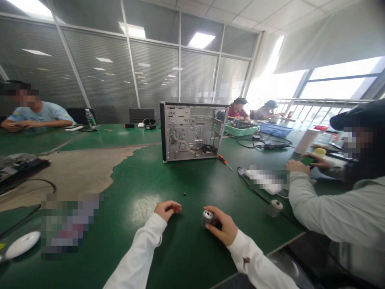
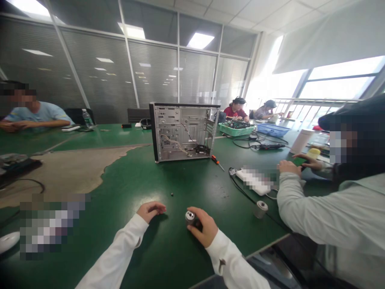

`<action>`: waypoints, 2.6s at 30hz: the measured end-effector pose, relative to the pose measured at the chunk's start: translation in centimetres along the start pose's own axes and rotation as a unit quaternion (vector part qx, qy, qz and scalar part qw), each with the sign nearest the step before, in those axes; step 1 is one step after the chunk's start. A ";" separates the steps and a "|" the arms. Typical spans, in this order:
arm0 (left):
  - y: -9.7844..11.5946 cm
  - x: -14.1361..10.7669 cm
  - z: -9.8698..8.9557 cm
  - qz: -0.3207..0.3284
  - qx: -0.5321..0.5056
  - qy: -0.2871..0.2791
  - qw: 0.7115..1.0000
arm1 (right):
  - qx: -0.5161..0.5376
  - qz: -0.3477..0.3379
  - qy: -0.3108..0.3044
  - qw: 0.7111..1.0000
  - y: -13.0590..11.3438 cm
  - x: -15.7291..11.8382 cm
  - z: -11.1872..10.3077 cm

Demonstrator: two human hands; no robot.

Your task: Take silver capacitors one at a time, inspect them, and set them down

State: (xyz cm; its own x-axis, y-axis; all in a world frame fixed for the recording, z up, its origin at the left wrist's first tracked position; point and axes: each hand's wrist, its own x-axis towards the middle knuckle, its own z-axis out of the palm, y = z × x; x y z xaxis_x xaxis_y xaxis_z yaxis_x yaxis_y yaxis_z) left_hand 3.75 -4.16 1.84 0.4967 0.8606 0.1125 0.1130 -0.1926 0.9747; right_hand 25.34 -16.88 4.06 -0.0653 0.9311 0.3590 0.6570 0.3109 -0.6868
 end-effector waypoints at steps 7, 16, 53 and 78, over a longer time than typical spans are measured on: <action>-0.7 0.2 0.0 0.004 -0.034 0.018 0.999 | -0.097 0.183 0.234 0.950 6.6 -8.4 -6.6; -0.7 0.4 0.1 -0.007 -0.042 0.029 0.999 | -0.208 0.291 0.412 0.838 13.2 -11.7 -12.1; -0.2 0.4 -0.2 -0.052 -0.069 0.058 0.995 | -0.271 -0.113 0.011 0.956 4.0 2.2 -1.2; 0.0 0.3 -0.1 -0.054 -0.059 0.068 0.994 | -0.448 0.151 0.300 0.829 13.1 -8.1 -16.3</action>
State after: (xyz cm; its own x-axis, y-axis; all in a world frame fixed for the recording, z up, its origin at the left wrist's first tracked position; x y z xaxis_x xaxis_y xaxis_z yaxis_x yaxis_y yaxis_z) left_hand 3.83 -3.90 1.88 0.3645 0.9309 0.0231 0.0527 -0.0454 0.9976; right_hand 46.76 -23.45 2.46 0.4114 0.5951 0.6904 0.8872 -0.4350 -0.1537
